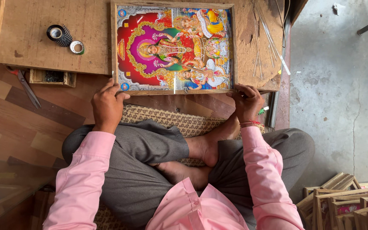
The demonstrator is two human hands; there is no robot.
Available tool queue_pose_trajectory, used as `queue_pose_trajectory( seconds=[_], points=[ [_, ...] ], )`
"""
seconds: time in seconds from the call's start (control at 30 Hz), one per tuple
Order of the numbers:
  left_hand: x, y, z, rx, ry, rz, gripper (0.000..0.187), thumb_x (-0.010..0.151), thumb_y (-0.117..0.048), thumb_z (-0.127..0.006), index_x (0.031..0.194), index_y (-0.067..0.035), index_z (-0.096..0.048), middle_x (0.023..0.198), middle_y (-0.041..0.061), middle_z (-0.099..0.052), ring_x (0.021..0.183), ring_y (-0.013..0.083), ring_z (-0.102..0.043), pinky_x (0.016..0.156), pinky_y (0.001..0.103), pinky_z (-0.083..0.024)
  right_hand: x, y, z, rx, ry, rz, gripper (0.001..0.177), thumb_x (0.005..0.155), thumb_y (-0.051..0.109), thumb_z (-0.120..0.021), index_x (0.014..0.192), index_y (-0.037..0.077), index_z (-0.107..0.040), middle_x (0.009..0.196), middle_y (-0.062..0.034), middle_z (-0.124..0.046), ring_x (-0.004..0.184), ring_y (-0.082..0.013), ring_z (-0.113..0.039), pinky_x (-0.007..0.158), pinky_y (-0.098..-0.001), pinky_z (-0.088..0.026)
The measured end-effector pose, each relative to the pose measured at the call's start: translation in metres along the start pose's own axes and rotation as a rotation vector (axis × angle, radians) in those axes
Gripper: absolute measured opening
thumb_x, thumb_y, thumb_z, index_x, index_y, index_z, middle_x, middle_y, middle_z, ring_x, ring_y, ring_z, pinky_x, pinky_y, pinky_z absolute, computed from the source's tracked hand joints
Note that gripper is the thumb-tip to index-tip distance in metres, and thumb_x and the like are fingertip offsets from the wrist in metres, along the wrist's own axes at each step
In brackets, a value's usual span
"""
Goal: The person places a printed religious image into a wooden frame, covers it with a clear sheet, and secures the edges with patterned tape. The person uses a ruler and a green tool to smooth the sheet and then applies tape around the perimeter to finish the frame.
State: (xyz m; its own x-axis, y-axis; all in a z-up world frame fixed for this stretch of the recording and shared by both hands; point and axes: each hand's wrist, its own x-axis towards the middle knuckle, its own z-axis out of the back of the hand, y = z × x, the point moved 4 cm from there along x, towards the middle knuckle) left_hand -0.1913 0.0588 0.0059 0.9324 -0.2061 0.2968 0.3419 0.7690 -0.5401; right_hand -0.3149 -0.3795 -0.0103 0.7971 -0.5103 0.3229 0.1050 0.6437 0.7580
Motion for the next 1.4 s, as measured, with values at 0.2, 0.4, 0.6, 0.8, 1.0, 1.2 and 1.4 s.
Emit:
queue_pose_trajectory(
  seconds=[0.2, 0.4, 0.6, 0.8, 1.0, 1.2, 1.4],
  points=[
    [0.003, -0.001, 0.003, -0.045, -0.01, 0.028, 0.039, 0.074, -0.01, -0.088, 0.108, 0.006, -0.076, 0.127, 0.027, -0.069, 0.11, 0.0398, -0.07, 0.097, 0.043, -0.055, 0.002, -0.001, -0.001, 0.037, 0.037, 0.003, 0.035, 0.071, 0.007, -0.096, 0.102, 0.005, -0.081, 0.092, -0.0043, -0.073, 0.079, -0.0111, -0.066, 0.073, -0.0248, -0.056],
    [0.006, -0.014, 0.009, -0.142, -0.01, 0.033, 0.034, 0.074, -0.005, -0.086, 0.103, 0.007, -0.074, 0.123, 0.023, -0.071, 0.104, 0.0414, -0.069, 0.091, 0.045, -0.056, -0.002, -0.012, -0.001, 0.018, 0.05, 0.024, 0.032, 0.074, 0.005, -0.095, 0.103, 0.004, -0.08, 0.098, -0.0049, -0.074, 0.084, -0.0113, -0.07, 0.075, -0.0249, -0.058],
    [0.0, -0.019, 0.012, -0.198, -0.001, 0.035, 0.027, 0.076, -0.004, -0.083, 0.096, 0.004, -0.068, 0.118, 0.021, -0.07, 0.1, 0.0431, -0.068, 0.084, 0.048, -0.055, 0.004, -0.018, 0.0, 0.109, 0.038, 0.06, 0.028, 0.079, -0.001, -0.091, 0.104, 0.001, -0.08, 0.1, -0.0083, -0.075, 0.086, -0.0117, -0.069, 0.079, -0.0258, -0.058],
    [0.02, -0.003, 0.032, -0.048, -0.15, 0.111, 0.036, 0.085, -0.02, -0.088, 0.108, 0.0, -0.069, 0.125, 0.025, -0.062, 0.105, 0.0462, -0.066, 0.087, 0.051, -0.053, 0.0, -0.001, 0.008, -0.037, 0.03, 0.074, 0.049, 0.082, 0.007, -0.095, 0.124, -0.003, -0.073, 0.107, -0.0127, -0.075, 0.088, -0.014, -0.071, 0.077, -0.0258, -0.058],
    [0.121, 0.099, 0.041, 0.164, -0.27, 0.306, 0.043, 0.081, 0.0, -0.076, 0.123, -0.008, -0.07, 0.16, 0.025, -0.035, 0.13, 0.0441, -0.059, 0.105, 0.042, -0.054, -0.024, 0.034, 0.01, -0.005, 0.018, 0.125, 0.035, 0.098, 0.005, -0.087, 0.128, -0.001, -0.071, 0.116, -0.0121, -0.076, 0.092, -0.0143, -0.072, 0.074, -0.0235, -0.057],
    [0.151, 0.156, 0.026, 0.176, -0.158, 0.395, 0.032, 0.081, 0.0, -0.081, 0.11, -0.013, -0.076, 0.142, 0.02, -0.053, 0.119, 0.0433, -0.062, 0.096, 0.047, -0.053, -0.073, 0.062, -0.003, 0.107, 0.153, -0.161, 0.028, 0.09, 0.005, -0.081, 0.117, 0.003, -0.073, 0.109, -0.0047, -0.075, 0.085, -0.0102, -0.071, 0.07, -0.0243, -0.052],
    [0.107, 0.074, 0.05, 0.351, -0.56, -0.235, 0.031, 0.068, -0.008, -0.082, 0.095, -0.014, -0.069, 0.12, 0.011, -0.067, 0.109, 0.0364, -0.064, 0.089, 0.048, -0.055, -0.076, 0.111, -0.006, -0.029, 0.282, 0.16, 0.03, 0.086, 0.008, -0.085, 0.113, 0.002, -0.076, 0.097, -0.0023, -0.077, 0.081, -0.0144, -0.074, 0.114, -0.0396, -0.033]
  ],
)
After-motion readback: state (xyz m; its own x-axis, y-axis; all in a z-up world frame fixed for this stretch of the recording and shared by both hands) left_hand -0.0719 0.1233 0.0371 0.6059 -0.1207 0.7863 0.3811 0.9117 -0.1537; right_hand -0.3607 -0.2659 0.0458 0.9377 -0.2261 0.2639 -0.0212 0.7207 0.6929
